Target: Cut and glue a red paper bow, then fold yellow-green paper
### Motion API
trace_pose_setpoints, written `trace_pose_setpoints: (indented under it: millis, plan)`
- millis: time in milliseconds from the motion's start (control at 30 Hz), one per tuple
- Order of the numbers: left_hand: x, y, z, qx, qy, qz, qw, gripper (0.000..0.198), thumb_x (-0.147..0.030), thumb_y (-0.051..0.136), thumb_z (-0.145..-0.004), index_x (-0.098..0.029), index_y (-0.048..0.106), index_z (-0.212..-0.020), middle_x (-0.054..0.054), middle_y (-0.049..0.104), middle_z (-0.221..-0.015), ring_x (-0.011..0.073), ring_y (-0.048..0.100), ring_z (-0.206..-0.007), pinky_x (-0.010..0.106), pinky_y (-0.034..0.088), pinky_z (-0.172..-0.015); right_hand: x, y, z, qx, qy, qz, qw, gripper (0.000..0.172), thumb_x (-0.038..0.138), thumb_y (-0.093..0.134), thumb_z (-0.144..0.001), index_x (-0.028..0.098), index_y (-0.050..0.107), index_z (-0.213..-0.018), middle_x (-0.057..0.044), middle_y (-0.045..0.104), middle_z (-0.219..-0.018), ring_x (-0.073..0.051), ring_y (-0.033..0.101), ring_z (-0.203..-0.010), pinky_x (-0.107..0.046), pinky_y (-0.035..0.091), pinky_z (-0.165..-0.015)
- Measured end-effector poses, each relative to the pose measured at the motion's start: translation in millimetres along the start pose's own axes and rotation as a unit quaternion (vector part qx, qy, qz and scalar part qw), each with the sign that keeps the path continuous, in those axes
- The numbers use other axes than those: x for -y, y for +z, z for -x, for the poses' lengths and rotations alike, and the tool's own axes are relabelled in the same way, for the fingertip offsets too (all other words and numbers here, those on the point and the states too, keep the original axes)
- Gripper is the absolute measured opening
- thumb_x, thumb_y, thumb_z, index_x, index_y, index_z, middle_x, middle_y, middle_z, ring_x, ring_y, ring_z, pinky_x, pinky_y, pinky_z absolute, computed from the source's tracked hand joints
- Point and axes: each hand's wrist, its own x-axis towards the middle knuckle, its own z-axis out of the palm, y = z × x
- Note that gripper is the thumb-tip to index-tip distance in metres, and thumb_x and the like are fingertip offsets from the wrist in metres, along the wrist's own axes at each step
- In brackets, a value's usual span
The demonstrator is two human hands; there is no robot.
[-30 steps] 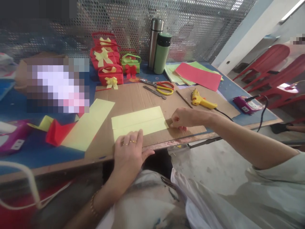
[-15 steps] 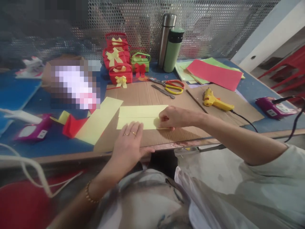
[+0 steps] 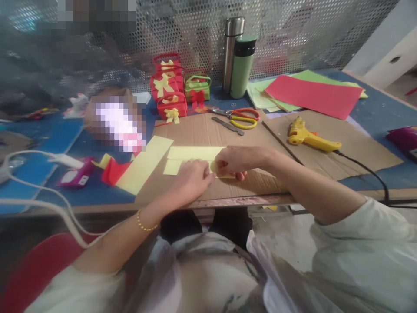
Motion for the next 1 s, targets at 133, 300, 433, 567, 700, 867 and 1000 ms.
trace_pose_setpoints:
  millis: [133,300,433,567,700,867,1000]
  plan:
    - [0.0,-0.7,2.3,-0.003,-0.013,-0.002,1.0,0.023,-0.034,0.064,-0.09,-0.022,0.056,-0.073,0.005,0.065,-0.081,0.026,0.061,-0.086,0.041,0.045,-0.082,-0.6,2.3,3.8,-0.022,-0.023,0.039,0.999,0.009,0.013,0.055,-0.078,0.019,0.06,-0.074,0.0,0.066,-0.062,-0.016,0.068,-0.056,-0.025,0.044,-0.055]
    - [-1.2,-3.1,3.9,0.009,-0.014,0.014,1.0,0.019,-0.031,0.063,-0.091,-0.022,0.056,-0.076,0.004,0.066,-0.084,0.0247,0.061,-0.089,0.041,0.045,-0.087,-0.2,4.9,7.0,-0.043,-0.017,0.084,0.995,0.011,0.018,0.054,-0.083,0.019,0.062,-0.075,0.0,0.066,-0.06,-0.015,0.066,-0.054,-0.025,0.041,-0.056]
    - [1.3,-8.9,5.3,0.009,-0.024,0.029,0.999,0.018,-0.027,0.062,-0.09,-0.021,0.056,-0.073,0.004,0.066,-0.084,0.0239,0.06,-0.09,0.04,0.046,-0.087,0.0,5.5,7.1,-0.039,-0.014,0.09,0.995,0.012,0.02,0.055,-0.084,0.019,0.064,-0.076,0.0,0.068,-0.061,-0.015,0.067,-0.055,-0.025,0.04,-0.058]
    - [17.4,-17.2,11.7,0.006,-0.038,0.038,0.999,0.02,-0.026,0.06,-0.09,-0.021,0.054,-0.072,0.004,0.065,-0.084,0.0216,0.059,-0.085,0.036,0.044,-0.079,-0.9,6.0,6.7,-0.049,-0.01,0.088,0.995,0.012,0.021,0.055,-0.083,0.02,0.063,-0.075,0.0,0.068,-0.06,-0.014,0.064,-0.053,-0.026,0.037,-0.057]
    - [41.4,-23.4,18.6,0.005,-0.031,0.017,0.999,0.022,-0.029,0.059,-0.092,-0.022,0.054,-0.072,0.003,0.064,-0.083,0.0209,0.058,-0.084,0.035,0.042,-0.076,-2.3,7.5,6.8,-0.048,-0.007,0.083,0.995,0.014,0.022,0.054,-0.084,0.02,0.062,-0.073,0.001,0.068,-0.06,-0.013,0.063,-0.054,-0.027,0.036,-0.059]
    - [54.0,-33.1,22.4,0.017,-0.054,0.024,0.998,0.024,-0.024,0.061,-0.089,-0.022,0.049,-0.068,0.002,0.061,-0.079,0.0193,0.056,-0.08,0.033,0.041,-0.074,-8.2,9.8,4.5,-0.061,-0.023,0.086,0.994,0.015,0.027,0.055,-0.086,0.022,0.061,-0.073,0.003,0.065,-0.057,-0.013,0.059,-0.054,-0.028,0.033,-0.059]
    - [55.7,-42.8,26.0,0.027,-0.082,0.03,0.996,0.024,-0.02,0.059,-0.086,-0.022,0.047,-0.066,0.0,0.057,-0.077,0.0173,0.052,-0.073,0.031,0.038,-0.069,-11.2,10.1,2.9,-0.054,-0.022,0.076,0.995,0.014,0.027,0.055,-0.086,0.022,0.06,-0.074,0.003,0.065,-0.058,-0.013,0.059,-0.056,-0.027,0.033,-0.059]
